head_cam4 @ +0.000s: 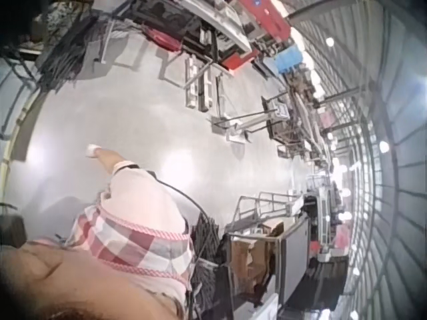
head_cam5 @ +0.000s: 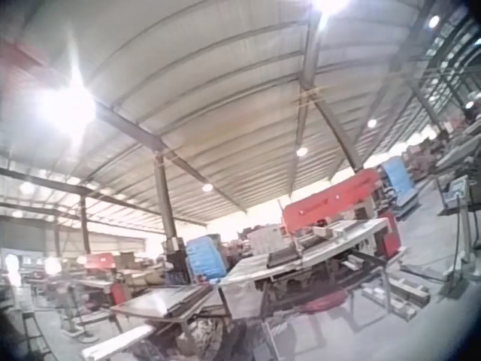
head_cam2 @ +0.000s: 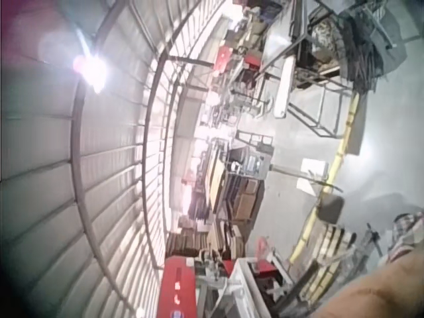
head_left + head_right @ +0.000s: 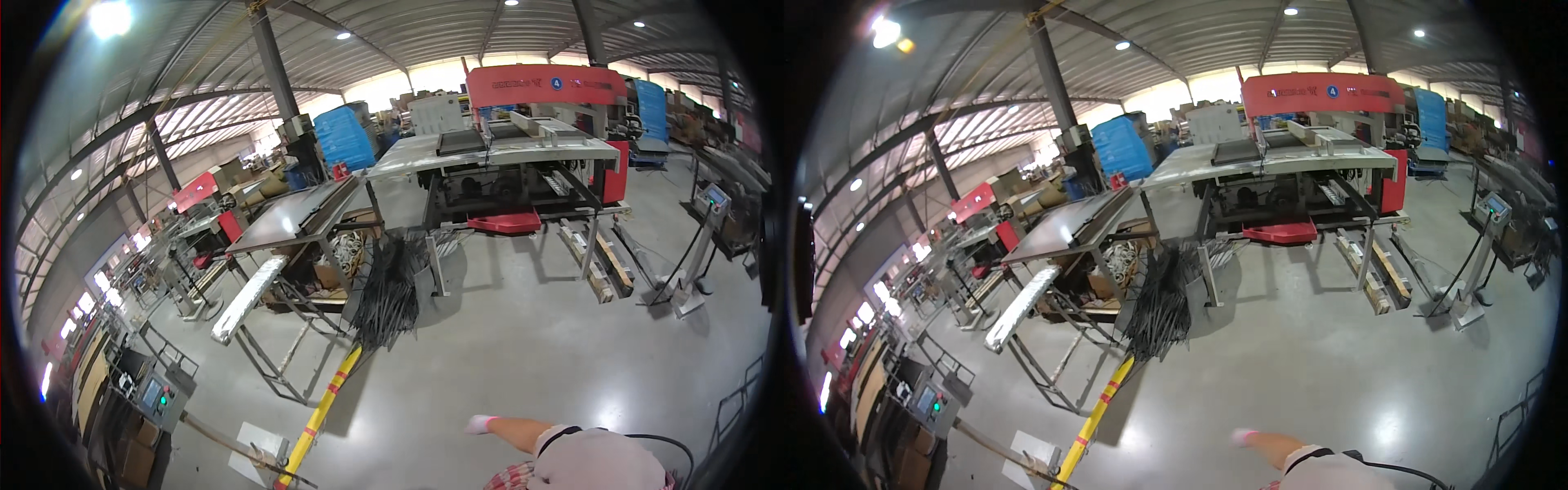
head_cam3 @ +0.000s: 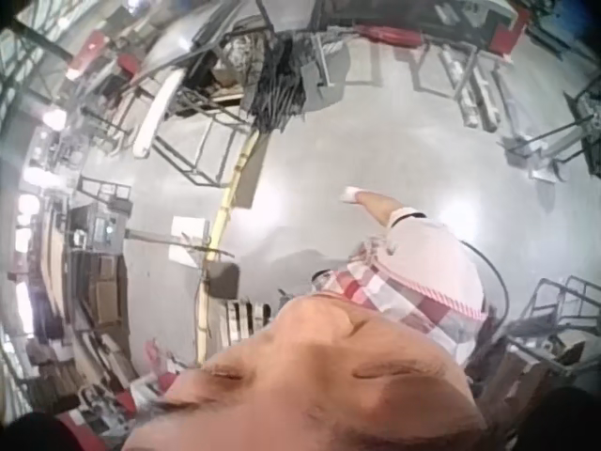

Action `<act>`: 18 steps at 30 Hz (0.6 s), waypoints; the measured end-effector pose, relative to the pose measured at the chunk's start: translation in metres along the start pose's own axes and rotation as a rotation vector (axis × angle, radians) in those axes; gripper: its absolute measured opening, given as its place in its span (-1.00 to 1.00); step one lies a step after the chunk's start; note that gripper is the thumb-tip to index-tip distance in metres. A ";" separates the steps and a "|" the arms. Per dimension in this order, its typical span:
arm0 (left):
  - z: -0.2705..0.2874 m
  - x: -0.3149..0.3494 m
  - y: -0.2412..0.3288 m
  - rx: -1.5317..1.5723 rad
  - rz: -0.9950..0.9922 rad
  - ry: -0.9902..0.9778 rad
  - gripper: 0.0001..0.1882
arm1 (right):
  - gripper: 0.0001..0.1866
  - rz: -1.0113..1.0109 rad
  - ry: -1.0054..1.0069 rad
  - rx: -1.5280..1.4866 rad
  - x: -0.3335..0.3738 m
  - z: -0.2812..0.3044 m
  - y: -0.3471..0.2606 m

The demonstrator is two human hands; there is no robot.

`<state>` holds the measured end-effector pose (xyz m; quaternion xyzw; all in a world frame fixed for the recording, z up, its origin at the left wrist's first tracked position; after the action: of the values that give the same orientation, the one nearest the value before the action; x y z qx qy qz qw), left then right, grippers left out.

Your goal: The person positions a foam sheet on a machine, secures it with wooden blocks, and operates the control panel. After the machine cuts the foam, the person gathers the resulting foam strips and bundles them together by hand.

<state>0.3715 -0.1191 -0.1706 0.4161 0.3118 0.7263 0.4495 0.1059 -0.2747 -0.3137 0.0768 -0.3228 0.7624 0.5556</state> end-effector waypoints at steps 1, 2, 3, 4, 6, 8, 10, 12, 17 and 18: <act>0.003 -0.024 0.000 -0.011 -0.005 -0.024 -0.50 | -0.40 -0.008 0.027 -0.094 -0.022 0.007 -0.032; 0.009 -0.046 -0.005 -0.018 -0.004 -0.040 -0.51 | -0.39 -0.010 0.050 -0.184 -0.041 0.009 -0.065; 0.018 -0.068 -0.013 -0.026 0.006 -0.050 -0.51 | -0.39 -0.013 0.055 -0.192 -0.055 0.019 -0.097; 0.031 -0.091 -0.025 -0.031 0.023 -0.057 -0.52 | -0.38 0.035 -0.004 -0.175 -0.065 0.026 -0.136; 0.068 -0.132 -0.049 -0.044 0.063 -0.055 -0.52 | -0.38 0.080 -0.063 -0.170 -0.090 0.032 -0.182; 0.118 -0.168 -0.082 -0.062 0.123 -0.035 -0.53 | -0.35 0.183 -0.112 -0.017 -0.112 0.034 -0.197; 0.165 -0.206 -0.110 -0.072 0.180 -0.012 -0.54 | -0.31 0.006 -0.243 0.022 -0.140 0.033 -0.170; 0.217 -0.239 -0.150 -0.064 0.257 0.030 -0.55 | -0.33 -0.139 -0.067 -0.063 -0.155 0.062 -0.155; 0.329 -0.323 -0.272 0.089 0.448 0.090 -0.57 | -0.41 -0.355 -0.048 0.001 -0.201 0.069 -0.096; 0.352 -0.334 -0.321 0.243 0.520 0.113 -0.57 | -0.42 -0.410 -0.135 -0.002 -0.202 0.093 -0.124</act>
<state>0.8923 -0.2669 -0.3827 0.4917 0.3040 0.7965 0.1772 0.2696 -0.4679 -0.2868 0.1912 -0.3374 0.6261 0.6764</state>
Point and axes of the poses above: each hand's wrist, its own x-axis away from the middle knuckle, its own z-axis out of the back of the hand, y = z × x, the point moved 8 cm from there along -x, towards the middle knuckle, and after that the axes turned 11 degrees about y, right-handed, at the moved point
